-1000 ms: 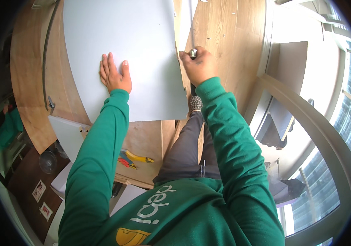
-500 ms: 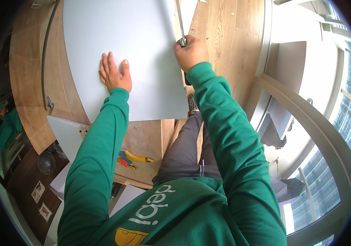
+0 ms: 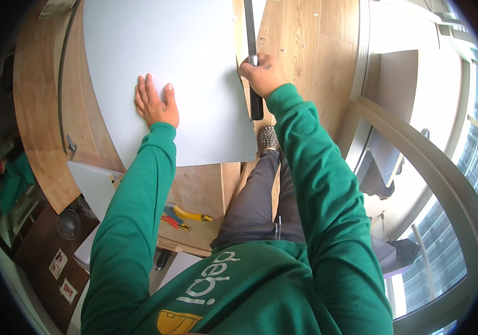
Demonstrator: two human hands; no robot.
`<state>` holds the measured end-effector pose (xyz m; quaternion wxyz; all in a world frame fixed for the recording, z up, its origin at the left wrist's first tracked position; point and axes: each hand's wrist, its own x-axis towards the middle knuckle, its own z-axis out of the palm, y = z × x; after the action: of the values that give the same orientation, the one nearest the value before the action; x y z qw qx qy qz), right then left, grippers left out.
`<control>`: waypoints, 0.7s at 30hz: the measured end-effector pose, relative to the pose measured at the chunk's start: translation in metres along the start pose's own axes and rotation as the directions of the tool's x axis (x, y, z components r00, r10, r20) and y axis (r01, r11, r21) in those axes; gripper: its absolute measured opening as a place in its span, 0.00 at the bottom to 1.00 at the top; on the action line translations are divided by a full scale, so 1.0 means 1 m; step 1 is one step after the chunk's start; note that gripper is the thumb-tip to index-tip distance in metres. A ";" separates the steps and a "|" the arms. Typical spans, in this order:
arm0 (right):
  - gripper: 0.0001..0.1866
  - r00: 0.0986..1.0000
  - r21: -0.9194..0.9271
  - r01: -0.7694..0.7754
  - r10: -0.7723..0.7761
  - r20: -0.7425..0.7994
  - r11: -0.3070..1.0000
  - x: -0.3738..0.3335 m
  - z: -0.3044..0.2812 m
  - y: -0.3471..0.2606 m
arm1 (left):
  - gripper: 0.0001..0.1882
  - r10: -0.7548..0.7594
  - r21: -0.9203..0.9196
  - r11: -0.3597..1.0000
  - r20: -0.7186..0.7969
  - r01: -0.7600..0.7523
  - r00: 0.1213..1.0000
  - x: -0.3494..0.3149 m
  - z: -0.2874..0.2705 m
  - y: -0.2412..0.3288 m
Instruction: The person wipes the surface of a white panel with a cloth and then uses a handsaw to cut along the edge of the panel.
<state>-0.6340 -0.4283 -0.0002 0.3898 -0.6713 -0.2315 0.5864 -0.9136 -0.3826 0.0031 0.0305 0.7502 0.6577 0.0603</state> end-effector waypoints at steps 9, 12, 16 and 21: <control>0.11 0.994 0.022 0.028 -0.026 -0.111 0.999 -0.036 -0.004 0.030 | 0.36 0.005 0.000 1.000 -0.001 -0.005 1.000 0.000 0.002 -0.001; 0.12 0.956 -0.144 0.211 -0.235 -0.175 0.967 -0.036 0.010 0.023 | 0.36 0.010 -0.012 1.000 -0.003 -0.010 1.000 -0.001 0.002 0.000; 0.11 0.950 -0.380 0.195 -0.270 -0.156 0.904 -0.034 0.014 0.023 | 0.36 0.001 -0.012 1.000 0.000 -0.001 1.000 0.000 0.003 0.002; 0.14 0.971 -0.301 0.009 -0.081 -0.226 0.953 -0.050 -0.005 0.015 | 0.36 -0.002 -0.010 1.000 0.005 0.002 1.000 0.000 0.001 0.002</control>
<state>-0.6413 -0.4763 0.0184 0.3221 -0.7816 -0.2848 0.4520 -0.9116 -0.3827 0.0027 0.0361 0.7495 0.6582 0.0619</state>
